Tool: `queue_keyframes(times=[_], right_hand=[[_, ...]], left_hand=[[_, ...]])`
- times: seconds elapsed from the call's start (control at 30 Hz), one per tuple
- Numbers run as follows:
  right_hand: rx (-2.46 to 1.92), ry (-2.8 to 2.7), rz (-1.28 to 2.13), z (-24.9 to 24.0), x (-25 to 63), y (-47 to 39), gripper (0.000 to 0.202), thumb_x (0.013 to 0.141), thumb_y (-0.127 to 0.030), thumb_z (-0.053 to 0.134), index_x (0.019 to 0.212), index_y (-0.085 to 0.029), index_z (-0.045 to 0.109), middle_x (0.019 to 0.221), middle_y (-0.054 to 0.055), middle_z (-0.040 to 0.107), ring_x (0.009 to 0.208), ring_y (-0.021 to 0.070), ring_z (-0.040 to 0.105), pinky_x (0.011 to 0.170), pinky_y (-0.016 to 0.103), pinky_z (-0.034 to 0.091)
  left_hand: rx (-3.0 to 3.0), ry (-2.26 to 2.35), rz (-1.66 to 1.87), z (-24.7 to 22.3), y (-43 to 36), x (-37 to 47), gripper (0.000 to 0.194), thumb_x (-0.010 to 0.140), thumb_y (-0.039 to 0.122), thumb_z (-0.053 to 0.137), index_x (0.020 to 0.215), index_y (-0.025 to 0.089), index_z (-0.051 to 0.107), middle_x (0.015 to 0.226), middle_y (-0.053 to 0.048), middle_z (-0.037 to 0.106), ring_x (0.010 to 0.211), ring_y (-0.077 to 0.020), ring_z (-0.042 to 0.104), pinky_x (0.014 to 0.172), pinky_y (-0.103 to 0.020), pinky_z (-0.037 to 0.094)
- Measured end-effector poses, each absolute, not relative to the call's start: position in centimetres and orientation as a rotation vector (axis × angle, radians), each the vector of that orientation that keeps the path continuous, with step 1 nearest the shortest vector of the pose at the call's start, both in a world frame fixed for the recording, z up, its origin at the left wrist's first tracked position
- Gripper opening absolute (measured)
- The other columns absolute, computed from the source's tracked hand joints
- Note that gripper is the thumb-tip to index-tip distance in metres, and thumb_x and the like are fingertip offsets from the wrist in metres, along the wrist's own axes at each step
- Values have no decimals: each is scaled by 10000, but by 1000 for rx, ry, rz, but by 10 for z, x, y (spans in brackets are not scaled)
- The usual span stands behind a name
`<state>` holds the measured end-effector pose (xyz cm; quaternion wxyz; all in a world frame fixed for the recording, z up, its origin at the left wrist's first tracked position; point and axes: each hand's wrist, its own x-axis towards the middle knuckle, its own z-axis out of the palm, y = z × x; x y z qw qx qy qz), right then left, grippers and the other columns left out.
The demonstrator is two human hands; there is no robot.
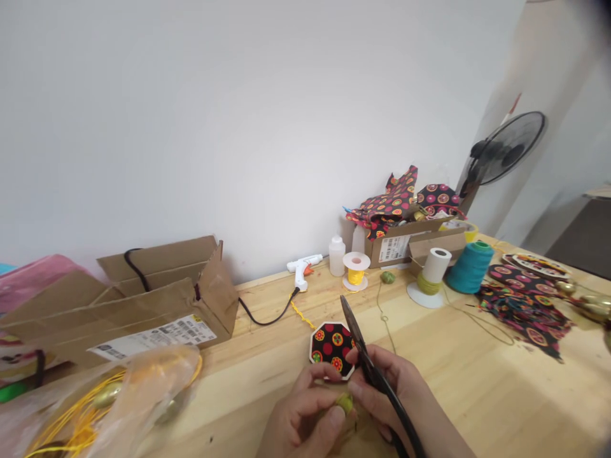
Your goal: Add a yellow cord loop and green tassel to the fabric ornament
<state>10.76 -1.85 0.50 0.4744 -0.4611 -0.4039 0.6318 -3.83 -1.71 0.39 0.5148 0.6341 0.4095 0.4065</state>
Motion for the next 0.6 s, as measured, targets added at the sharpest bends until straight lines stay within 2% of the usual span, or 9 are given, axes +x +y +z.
queue_keyframes(times=[0.03,0.1,0.27,0.37,0.43,0.6], right_hand=[[-1112,-972,1549,5,106,-19,409,543,-366,714,818,-150,502,534,-78,467,313,-1,297,290,121,242],[-1080,-962,1556,5,104,-20,411,546,-390,708,809,-151,502,524,-79,463,304,-5,277,284,120,228],[-1114,-968,1533,5,101,-20,444,511,-391,728,817,-159,506,526,-69,471,321,11,298,287,130,212],[-1143,-1030,1410,5,106,-23,390,559,-402,688,816,-160,524,563,-46,483,432,61,431,385,150,341],[-1165,-1146,1306,7,114,-28,343,581,-347,673,834,-164,533,595,-29,505,540,102,497,493,178,407],[-1177,-1570,1085,12,137,-43,406,583,-214,622,975,-201,515,771,21,561,687,163,543,591,213,448]], left_hand=[[1555,974,1005,4,-17,-38,220,701,348,553,641,188,691,922,-80,627,935,-218,535,802,-289,416],[1558,956,1024,5,-18,-39,208,705,339,551,658,198,697,986,-92,617,961,-221,537,815,-290,416],[1532,975,1052,6,-19,-38,178,720,308,544,700,228,703,885,-64,658,853,-190,589,768,-251,447],[1565,969,1109,7,-19,-40,157,728,249,540,734,234,696,831,-44,660,789,-167,596,736,-223,451],[1587,990,1149,8,-19,-41,148,724,222,543,733,228,691,821,-42,653,777,-162,592,732,-216,449],[1626,1083,1186,8,-21,-42,180,728,211,532,615,213,673,824,-39,638,726,-149,595,626,-179,461]])
